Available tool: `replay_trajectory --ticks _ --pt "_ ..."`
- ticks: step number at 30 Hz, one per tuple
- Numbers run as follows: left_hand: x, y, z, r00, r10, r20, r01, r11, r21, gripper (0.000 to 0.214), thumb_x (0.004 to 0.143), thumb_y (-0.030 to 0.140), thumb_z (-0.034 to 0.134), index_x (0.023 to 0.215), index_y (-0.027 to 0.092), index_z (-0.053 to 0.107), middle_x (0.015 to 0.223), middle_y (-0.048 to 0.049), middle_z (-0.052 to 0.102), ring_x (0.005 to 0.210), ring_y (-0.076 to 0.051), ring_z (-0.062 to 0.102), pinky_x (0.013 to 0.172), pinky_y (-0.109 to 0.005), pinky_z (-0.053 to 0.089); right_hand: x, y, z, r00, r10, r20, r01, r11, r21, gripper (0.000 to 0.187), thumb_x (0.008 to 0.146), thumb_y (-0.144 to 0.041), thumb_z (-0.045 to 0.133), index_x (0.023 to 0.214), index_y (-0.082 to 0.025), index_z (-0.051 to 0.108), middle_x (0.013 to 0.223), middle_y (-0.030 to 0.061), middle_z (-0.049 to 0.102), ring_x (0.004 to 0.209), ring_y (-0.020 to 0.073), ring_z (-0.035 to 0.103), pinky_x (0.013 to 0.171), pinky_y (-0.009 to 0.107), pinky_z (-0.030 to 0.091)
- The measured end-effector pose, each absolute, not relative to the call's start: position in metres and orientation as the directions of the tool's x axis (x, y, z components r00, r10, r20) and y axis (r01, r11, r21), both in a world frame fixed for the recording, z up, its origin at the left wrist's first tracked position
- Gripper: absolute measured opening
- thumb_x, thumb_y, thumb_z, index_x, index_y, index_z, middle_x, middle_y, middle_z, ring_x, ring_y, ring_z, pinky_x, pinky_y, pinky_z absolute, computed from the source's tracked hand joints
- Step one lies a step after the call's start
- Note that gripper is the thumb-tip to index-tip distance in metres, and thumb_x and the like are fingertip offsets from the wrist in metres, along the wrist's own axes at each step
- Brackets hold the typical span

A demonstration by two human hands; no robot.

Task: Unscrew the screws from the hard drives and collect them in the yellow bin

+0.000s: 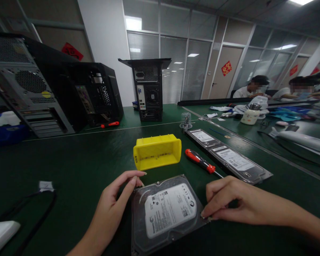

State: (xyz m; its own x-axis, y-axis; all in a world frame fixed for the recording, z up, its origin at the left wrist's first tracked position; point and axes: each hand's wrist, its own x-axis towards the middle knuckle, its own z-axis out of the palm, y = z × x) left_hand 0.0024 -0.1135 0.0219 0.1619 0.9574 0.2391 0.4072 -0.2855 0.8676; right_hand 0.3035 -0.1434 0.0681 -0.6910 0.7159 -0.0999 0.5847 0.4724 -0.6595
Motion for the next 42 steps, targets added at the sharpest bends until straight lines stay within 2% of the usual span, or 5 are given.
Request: replay_trajectory --ticks 17,25,35,42 --pt "0.0043 -0.1193 0.0237 0.231 0.93 0.286 0.472 -0.364 0.803 0.027 0.091 0.04 0.044 0.099 0.025 0.065 0.086 -0.0007 0.065 0.084 -0.021 0.062 0.08 -0.031 0.045 0.3033 -0.1462 0.0709 -0.708 0.698 -0.109 0.607 0.522 -0.599 0.025 0.092 -0.034 0.051 0.106 -0.027 0.071 0.088 0.0022 0.066 0.082 0.0107 0.063 0.07 0.02 0.045" --pt "0.0034 -0.1195 0.0237 0.23 0.929 0.29 0.488 -0.368 0.792 0.027 0.091 0.039 0.043 0.099 0.025 0.066 0.085 -0.0007 0.066 0.084 -0.021 0.062 0.08 -0.032 0.046 0.3034 -0.1483 0.0743 -0.712 0.692 -0.119 0.635 0.563 -0.529 0.03 0.093 -0.039 0.047 0.109 -0.029 0.07 0.094 0.005 0.07 0.091 0.0164 0.065 0.077 0.025 0.047" --pt "0.0053 -0.1213 0.0267 0.216 0.931 0.295 0.483 -0.365 0.796 0.027 0.091 0.038 0.045 0.097 0.024 0.067 0.084 -0.0021 0.067 0.083 -0.022 0.062 0.081 -0.033 0.047 0.3028 -0.1495 0.0735 -0.713 0.69 -0.126 0.635 0.559 -0.532 0.029 0.093 -0.038 0.047 0.112 -0.031 0.068 0.093 0.0041 0.072 0.092 0.0166 0.065 0.08 0.027 0.047" --pt "0.0039 -0.1209 0.0249 0.228 0.931 0.286 0.474 -0.363 0.803 0.026 0.091 0.038 0.044 0.098 0.025 0.066 0.085 -0.0017 0.066 0.084 -0.022 0.062 0.082 -0.034 0.046 0.3043 -0.1494 0.0745 -0.707 0.704 -0.075 0.61 0.552 -0.568 0.029 0.091 -0.036 0.051 0.111 -0.026 0.069 0.097 0.0054 0.073 0.09 0.0164 0.067 0.08 0.026 0.05"
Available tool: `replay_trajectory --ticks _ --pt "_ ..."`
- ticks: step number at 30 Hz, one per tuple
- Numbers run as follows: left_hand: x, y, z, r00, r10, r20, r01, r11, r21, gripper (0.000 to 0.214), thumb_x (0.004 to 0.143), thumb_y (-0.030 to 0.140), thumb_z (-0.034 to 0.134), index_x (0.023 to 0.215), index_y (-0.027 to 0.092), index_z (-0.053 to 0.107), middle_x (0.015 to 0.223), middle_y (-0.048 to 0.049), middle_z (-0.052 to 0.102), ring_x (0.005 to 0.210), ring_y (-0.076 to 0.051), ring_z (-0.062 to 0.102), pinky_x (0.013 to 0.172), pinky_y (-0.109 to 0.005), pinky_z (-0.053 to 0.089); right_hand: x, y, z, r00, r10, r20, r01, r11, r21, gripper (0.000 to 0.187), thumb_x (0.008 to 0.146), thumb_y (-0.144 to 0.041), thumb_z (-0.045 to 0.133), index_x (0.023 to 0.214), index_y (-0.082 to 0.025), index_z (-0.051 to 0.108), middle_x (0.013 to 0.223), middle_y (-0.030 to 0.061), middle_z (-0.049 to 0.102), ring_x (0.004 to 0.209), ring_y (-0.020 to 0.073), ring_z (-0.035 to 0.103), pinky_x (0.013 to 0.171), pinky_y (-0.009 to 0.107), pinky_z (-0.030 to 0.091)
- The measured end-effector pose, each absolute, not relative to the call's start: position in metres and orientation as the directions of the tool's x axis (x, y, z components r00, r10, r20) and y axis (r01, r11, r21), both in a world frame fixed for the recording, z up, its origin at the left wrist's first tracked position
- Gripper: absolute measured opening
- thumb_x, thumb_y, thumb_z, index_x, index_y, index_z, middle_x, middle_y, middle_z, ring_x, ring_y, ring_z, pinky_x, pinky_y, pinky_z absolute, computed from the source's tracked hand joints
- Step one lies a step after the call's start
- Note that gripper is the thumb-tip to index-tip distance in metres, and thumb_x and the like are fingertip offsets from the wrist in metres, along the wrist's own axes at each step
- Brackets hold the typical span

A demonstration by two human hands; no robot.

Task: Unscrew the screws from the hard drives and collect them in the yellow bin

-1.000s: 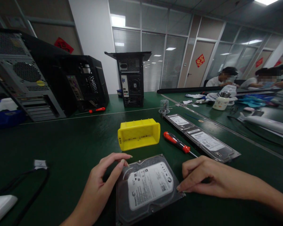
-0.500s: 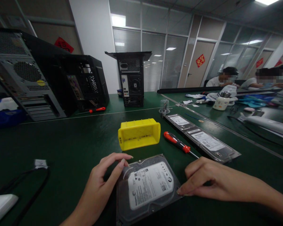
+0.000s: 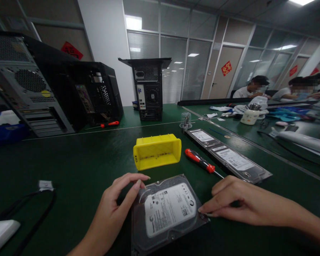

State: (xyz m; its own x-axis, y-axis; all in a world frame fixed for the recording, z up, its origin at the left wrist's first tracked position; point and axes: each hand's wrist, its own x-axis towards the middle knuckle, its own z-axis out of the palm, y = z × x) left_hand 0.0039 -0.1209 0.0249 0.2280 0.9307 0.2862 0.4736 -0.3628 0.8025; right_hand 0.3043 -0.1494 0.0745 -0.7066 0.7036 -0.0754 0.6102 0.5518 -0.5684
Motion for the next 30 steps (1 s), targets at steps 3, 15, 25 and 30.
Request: replay_trajectory --ticks 3,15,25,30 --pt "0.004 -0.121 0.024 0.227 0.931 0.287 0.477 -0.363 0.8 0.027 0.091 0.038 0.044 0.098 0.024 0.066 0.084 -0.0017 0.065 0.084 -0.022 0.062 0.084 -0.034 0.045 0.305 -0.15 0.075 -0.708 0.699 -0.107 0.627 0.551 -0.55 0.027 0.09 -0.034 0.053 0.11 -0.026 0.07 0.097 0.0053 0.074 0.09 0.0169 0.068 0.08 0.026 0.051" --pt "0.006 -0.119 0.026 0.206 0.927 0.314 0.487 -0.375 0.789 0.027 0.09 0.038 0.046 0.096 0.024 0.068 0.082 -0.0015 0.066 0.08 -0.021 0.062 0.079 -0.031 0.047 0.297 -0.152 0.069 -0.714 0.7 -0.031 0.614 0.604 -0.509 0.025 0.092 -0.031 0.05 0.106 -0.024 0.07 0.094 0.003 0.073 0.083 0.015 0.067 0.075 0.025 0.048" --pt "0.005 -0.12 0.024 0.219 0.925 0.311 0.474 -0.379 0.794 0.027 0.09 0.038 0.045 0.097 0.024 0.067 0.082 -0.0021 0.067 0.081 -0.021 0.062 0.075 -0.03 0.047 0.299 -0.151 0.066 -0.666 0.742 -0.074 0.68 0.563 -0.47 0.022 0.09 -0.033 0.052 0.097 -0.023 0.07 0.087 0.0022 0.071 0.076 0.0135 0.065 0.07 0.024 0.045" --pt "0.005 -0.12 0.025 0.221 0.927 0.303 0.475 -0.374 0.797 0.026 0.091 0.037 0.045 0.097 0.024 0.067 0.082 -0.0019 0.066 0.08 -0.021 0.062 0.074 -0.03 0.047 0.297 -0.152 0.068 -0.688 0.724 -0.049 0.644 0.578 -0.502 0.024 0.092 -0.032 0.049 0.097 -0.021 0.069 0.089 0.0021 0.072 0.08 0.0133 0.066 0.073 0.024 0.047"
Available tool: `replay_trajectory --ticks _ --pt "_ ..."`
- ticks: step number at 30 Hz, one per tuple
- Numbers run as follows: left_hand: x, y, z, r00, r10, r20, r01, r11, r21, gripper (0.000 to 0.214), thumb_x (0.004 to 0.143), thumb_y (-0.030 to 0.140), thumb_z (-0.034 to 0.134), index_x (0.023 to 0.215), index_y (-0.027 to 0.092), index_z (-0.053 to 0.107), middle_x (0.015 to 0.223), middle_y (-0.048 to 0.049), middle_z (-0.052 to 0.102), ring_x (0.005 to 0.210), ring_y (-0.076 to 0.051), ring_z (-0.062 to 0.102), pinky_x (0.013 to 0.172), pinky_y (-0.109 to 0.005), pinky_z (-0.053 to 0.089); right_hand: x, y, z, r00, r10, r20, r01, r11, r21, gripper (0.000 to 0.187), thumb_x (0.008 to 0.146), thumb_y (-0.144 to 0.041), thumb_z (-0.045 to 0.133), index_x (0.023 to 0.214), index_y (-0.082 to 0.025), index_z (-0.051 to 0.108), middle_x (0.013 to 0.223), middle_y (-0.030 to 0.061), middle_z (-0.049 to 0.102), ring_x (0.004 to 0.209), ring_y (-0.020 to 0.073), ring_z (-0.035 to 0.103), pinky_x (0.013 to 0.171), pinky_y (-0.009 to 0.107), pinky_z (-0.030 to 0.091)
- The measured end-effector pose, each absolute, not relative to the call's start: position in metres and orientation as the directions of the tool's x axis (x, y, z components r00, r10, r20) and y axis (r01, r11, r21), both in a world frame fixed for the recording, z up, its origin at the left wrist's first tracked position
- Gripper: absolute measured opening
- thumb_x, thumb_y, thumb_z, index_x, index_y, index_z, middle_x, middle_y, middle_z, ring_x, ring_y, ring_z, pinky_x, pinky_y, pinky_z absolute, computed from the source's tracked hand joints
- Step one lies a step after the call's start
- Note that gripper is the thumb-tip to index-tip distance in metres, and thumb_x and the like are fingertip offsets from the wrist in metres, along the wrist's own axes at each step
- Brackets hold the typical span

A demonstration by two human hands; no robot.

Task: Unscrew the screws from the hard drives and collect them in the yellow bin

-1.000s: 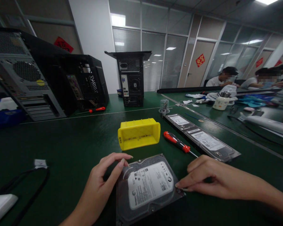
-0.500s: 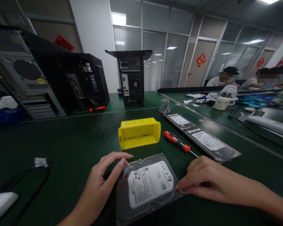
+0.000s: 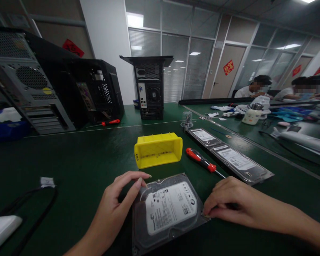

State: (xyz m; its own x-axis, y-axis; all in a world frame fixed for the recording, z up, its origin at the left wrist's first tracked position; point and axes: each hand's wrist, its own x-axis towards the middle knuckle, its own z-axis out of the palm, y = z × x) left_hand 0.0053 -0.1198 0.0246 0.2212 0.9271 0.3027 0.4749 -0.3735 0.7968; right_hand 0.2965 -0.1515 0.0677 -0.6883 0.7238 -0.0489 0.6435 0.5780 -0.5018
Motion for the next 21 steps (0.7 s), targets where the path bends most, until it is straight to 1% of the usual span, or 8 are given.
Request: replay_trajectory --ticks 4,8,14,19,21 --pt "0.005 -0.12 0.025 0.212 0.928 0.306 0.475 -0.372 0.797 0.027 0.09 0.038 0.045 0.096 0.023 0.067 0.082 -0.0026 0.066 0.081 -0.021 0.062 0.073 -0.03 0.047 0.296 -0.152 0.069 -0.703 0.711 -0.007 0.626 0.613 -0.481 0.025 0.094 -0.032 0.047 0.099 -0.021 0.069 0.089 0.0018 0.072 0.081 0.0133 0.066 0.075 0.024 0.046" --pt "0.004 -0.121 0.024 0.225 0.929 0.293 0.467 -0.367 0.804 0.028 0.09 0.038 0.044 0.097 0.022 0.067 0.083 -0.0027 0.066 0.081 -0.021 0.062 0.07 -0.028 0.047 0.299 -0.154 0.068 -0.707 0.708 0.003 0.643 0.644 -0.415 0.025 0.095 -0.032 0.045 0.101 -0.024 0.068 0.09 0.0006 0.071 0.083 0.0143 0.065 0.075 0.027 0.043" --pt "0.004 -0.121 0.025 0.216 0.93 0.298 0.478 -0.367 0.798 0.027 0.091 0.038 0.044 0.096 0.024 0.066 0.082 -0.0011 0.065 0.082 -0.021 0.062 0.079 -0.031 0.046 0.3 -0.158 0.065 -0.735 0.678 0.008 0.642 0.7 -0.313 0.025 0.096 -0.03 0.041 0.102 -0.025 0.065 0.087 0.0003 0.069 0.081 0.0154 0.062 0.072 0.028 0.04" --pt "0.005 -0.119 0.025 0.221 0.93 0.293 0.478 -0.365 0.799 0.027 0.091 0.038 0.044 0.096 0.023 0.066 0.082 -0.0019 0.065 0.081 -0.021 0.062 0.081 -0.033 0.045 0.298 -0.16 0.066 -0.769 0.64 0.011 0.624 0.753 -0.207 0.028 0.097 -0.027 0.037 0.105 -0.024 0.064 0.083 0.0033 0.066 0.075 0.0168 0.059 0.067 0.029 0.036" --pt "0.005 -0.119 0.025 0.223 0.93 0.293 0.477 -0.366 0.799 0.027 0.091 0.038 0.044 0.096 0.023 0.066 0.082 -0.0018 0.065 0.082 -0.021 0.062 0.081 -0.032 0.045 0.297 -0.162 0.067 -0.777 0.629 0.013 0.616 0.765 -0.186 0.03 0.097 -0.028 0.036 0.107 -0.025 0.063 0.081 0.0036 0.066 0.073 0.0167 0.058 0.065 0.03 0.035"
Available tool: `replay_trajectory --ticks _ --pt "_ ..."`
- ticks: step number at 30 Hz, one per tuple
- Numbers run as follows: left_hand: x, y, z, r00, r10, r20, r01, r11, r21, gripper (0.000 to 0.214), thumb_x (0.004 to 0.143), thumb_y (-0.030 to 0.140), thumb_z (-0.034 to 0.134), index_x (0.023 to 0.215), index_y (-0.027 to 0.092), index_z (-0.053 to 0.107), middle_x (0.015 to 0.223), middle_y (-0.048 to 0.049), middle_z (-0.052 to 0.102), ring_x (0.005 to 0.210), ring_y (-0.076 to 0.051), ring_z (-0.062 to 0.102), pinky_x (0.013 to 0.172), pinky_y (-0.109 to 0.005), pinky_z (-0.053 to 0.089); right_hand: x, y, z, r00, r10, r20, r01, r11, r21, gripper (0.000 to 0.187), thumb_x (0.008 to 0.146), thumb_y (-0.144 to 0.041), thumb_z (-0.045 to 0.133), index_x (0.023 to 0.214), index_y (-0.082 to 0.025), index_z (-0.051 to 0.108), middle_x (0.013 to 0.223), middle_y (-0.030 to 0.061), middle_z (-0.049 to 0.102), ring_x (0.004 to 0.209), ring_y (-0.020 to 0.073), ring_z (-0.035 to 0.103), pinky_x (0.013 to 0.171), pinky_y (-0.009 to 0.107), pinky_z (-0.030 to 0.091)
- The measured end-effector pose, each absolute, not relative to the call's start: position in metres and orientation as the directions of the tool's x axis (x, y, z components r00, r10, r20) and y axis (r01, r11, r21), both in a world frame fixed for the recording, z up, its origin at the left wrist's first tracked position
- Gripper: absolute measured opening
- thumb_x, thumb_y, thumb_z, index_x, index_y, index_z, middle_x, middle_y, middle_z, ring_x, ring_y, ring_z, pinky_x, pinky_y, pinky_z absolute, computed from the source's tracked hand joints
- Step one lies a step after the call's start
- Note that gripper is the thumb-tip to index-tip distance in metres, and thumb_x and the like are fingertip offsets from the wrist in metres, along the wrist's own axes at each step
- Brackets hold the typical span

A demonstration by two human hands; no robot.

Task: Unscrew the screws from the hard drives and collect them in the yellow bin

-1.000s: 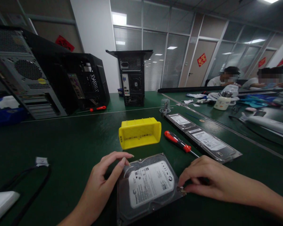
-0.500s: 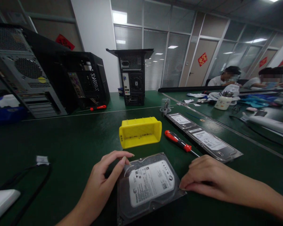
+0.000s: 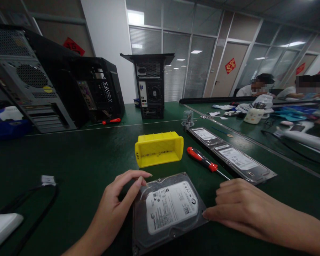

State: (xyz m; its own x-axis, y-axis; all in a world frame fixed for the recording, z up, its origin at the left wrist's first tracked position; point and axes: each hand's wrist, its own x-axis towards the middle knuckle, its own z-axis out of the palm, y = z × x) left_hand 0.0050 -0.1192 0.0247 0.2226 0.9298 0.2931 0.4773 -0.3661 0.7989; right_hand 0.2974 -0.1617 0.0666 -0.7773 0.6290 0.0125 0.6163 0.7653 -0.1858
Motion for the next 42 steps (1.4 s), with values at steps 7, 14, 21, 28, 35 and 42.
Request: replay_trajectory --ticks 7,14,21,28,35,42 --pt "0.0045 -0.1185 0.0241 0.23 0.928 0.293 0.479 -0.37 0.796 0.027 0.091 0.038 0.043 0.097 0.024 0.066 0.083 -0.0013 0.065 0.082 -0.021 0.062 0.08 -0.032 0.045 0.3009 -0.1623 0.0643 -0.789 0.614 0.024 0.598 0.776 -0.202 0.029 0.097 -0.028 0.038 0.109 -0.025 0.064 0.076 0.0026 0.066 0.073 0.016 0.058 0.066 0.029 0.034" --pt "0.0051 -0.1186 0.0244 0.238 0.928 0.286 0.474 -0.368 0.8 0.027 0.091 0.038 0.044 0.097 0.023 0.065 0.084 -0.0014 0.065 0.082 -0.021 0.062 0.079 -0.032 0.045 0.3023 -0.1631 0.0641 -0.779 0.624 0.063 0.599 0.77 -0.222 0.028 0.096 -0.027 0.041 0.109 -0.026 0.065 0.079 0.0028 0.068 0.075 0.0155 0.061 0.069 0.028 0.038" --pt "0.004 -0.1196 0.0232 0.239 0.929 0.282 0.469 -0.365 0.804 0.027 0.091 0.039 0.044 0.097 0.024 0.065 0.083 -0.0011 0.065 0.082 -0.021 0.061 0.078 -0.032 0.045 0.3042 -0.1626 0.0626 -0.775 0.627 0.083 0.602 0.771 -0.205 0.027 0.095 -0.026 0.042 0.111 -0.027 0.064 0.083 0.0021 0.069 0.078 0.016 0.062 0.071 0.029 0.039" --pt "0.0043 -0.1178 0.0225 0.241 0.929 0.281 0.47 -0.365 0.804 0.027 0.092 0.038 0.043 0.098 0.024 0.065 0.083 -0.0009 0.064 0.08 -0.02 0.06 0.079 -0.032 0.044 0.3023 -0.1636 0.0606 -0.767 0.639 0.061 0.619 0.761 -0.195 0.027 0.096 -0.027 0.041 0.114 -0.031 0.06 0.087 -0.0025 0.069 0.078 0.015 0.062 0.07 0.03 0.038" --pt "0.004 -0.1182 0.0221 0.233 0.927 0.294 0.477 -0.373 0.796 0.026 0.092 0.039 0.044 0.098 0.026 0.065 0.083 0.0003 0.064 0.081 -0.019 0.061 0.079 -0.031 0.045 0.3017 -0.1632 0.0601 -0.783 0.607 0.136 0.594 0.794 -0.128 0.028 0.097 -0.027 0.039 0.11 -0.027 0.064 0.08 0.0012 0.069 0.073 0.0148 0.061 0.066 0.028 0.038" --pt "0.0033 -0.1194 0.0214 0.227 0.926 0.301 0.476 -0.376 0.795 0.026 0.091 0.038 0.044 0.097 0.025 0.066 0.083 -0.0004 0.065 0.081 -0.02 0.061 0.077 -0.03 0.045 0.3001 -0.1651 0.0582 -0.803 0.573 0.164 0.574 0.818 -0.051 0.029 0.097 -0.025 0.036 0.11 -0.024 0.062 0.077 0.0001 0.069 0.068 0.0151 0.06 0.062 0.03 0.036"
